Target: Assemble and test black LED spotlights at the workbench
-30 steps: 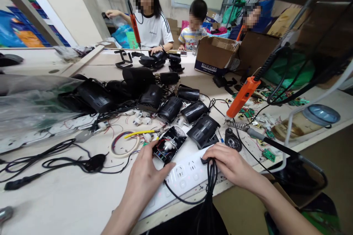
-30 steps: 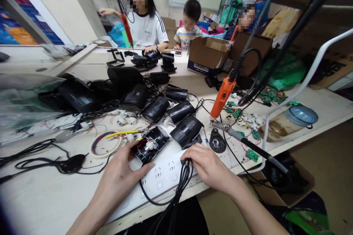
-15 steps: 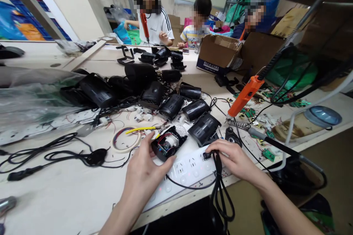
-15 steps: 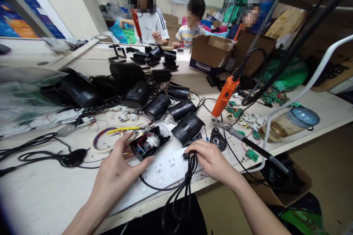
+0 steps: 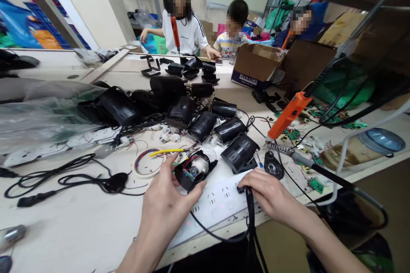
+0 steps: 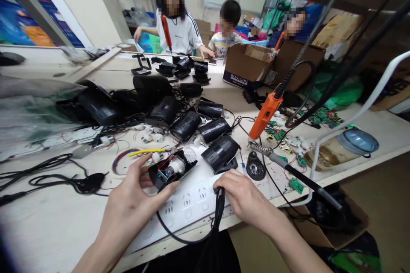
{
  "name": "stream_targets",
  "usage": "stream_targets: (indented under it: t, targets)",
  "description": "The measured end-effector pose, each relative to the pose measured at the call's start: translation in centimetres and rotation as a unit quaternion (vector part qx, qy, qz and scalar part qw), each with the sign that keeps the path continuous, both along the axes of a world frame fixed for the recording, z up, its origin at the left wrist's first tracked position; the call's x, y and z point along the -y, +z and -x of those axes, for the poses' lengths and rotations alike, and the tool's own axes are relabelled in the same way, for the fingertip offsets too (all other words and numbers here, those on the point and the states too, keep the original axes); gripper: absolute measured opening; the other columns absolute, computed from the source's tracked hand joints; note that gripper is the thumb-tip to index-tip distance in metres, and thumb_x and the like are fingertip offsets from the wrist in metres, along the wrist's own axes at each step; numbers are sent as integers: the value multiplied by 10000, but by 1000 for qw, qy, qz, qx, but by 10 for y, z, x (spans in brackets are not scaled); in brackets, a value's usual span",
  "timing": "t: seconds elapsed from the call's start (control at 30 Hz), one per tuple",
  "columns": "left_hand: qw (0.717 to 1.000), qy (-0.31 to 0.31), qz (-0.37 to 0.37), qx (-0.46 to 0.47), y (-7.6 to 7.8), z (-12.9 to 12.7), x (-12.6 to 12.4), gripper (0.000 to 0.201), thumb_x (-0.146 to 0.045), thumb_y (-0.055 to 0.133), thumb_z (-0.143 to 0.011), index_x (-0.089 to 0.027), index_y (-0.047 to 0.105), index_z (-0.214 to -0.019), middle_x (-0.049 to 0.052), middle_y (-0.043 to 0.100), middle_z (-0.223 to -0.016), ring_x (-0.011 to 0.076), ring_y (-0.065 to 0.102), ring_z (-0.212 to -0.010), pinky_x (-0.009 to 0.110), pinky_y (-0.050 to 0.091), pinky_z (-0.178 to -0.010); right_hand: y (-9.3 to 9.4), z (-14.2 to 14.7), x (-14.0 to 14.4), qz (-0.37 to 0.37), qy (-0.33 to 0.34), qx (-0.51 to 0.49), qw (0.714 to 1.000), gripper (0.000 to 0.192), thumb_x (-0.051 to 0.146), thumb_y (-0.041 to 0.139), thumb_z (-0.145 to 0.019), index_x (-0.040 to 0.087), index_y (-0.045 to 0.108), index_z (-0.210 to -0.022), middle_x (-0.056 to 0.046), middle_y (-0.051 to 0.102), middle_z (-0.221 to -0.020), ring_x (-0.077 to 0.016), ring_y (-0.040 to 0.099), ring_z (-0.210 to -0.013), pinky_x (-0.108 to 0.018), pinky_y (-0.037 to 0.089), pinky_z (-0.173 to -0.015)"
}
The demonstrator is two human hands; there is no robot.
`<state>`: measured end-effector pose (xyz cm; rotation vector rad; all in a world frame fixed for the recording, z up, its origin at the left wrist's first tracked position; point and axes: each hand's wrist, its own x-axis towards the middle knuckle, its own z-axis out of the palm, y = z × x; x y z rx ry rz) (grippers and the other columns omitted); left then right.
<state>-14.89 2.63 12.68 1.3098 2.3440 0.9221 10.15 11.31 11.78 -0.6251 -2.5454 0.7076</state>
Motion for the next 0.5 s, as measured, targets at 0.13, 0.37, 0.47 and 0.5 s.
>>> stream_targets:
  t: [0.13, 0.37, 0.47, 0.5]
  targets:
    - [999, -16, -4, -31, 8, 0, 3, 782, -558, 678, -684, -227, 440, -1351, 57, 694, -1016, 275, 692, -862, 397, 548, -820, -6, 1, 3, 0, 1, 8, 1000, 318, 9, 402, -895, 194, 605, -1057, -68, 652, -932, -192, 585, -878, -305, 498, -755]
    - [998, -28, -9, -49, 14, 3, 11, 771, -550, 667, -701, -202, 443, -1352, 63, 688, -983, 286, 682, -885, 412, 542, -819, -15, 5, 3, 0, -11, 21, 1000, 317, 21, 378, -906, 193, 594, -1060, -77, 648, -955, -191, 598, -903, -310, 509, -775]
    - [999, -31, -18, -28, 12, 5, 10, 761, -512, 674, -704, -193, 441, -1354, 84, 683, -1026, 302, 665, -959, 440, 531, -857, -14, 0, 6, -7, -22, 17, 1000, 324, 28, 374, -905, 206, 596, -1060, -72, 657, -958, -185, 616, -906, -296, 519, -776]
    - [999, -30, -25, -17, 11, 5, 10, 752, -489, 678, -703, -190, 445, -1352, 97, 678, -1071, 309, 654, -999, 451, 525, -877, -14, -4, 9, -15, -26, 15, 999, 338, 31, 368, -904, 213, 596, -1075, -71, 661, -967, -184, 624, -911, -291, 525, -779]
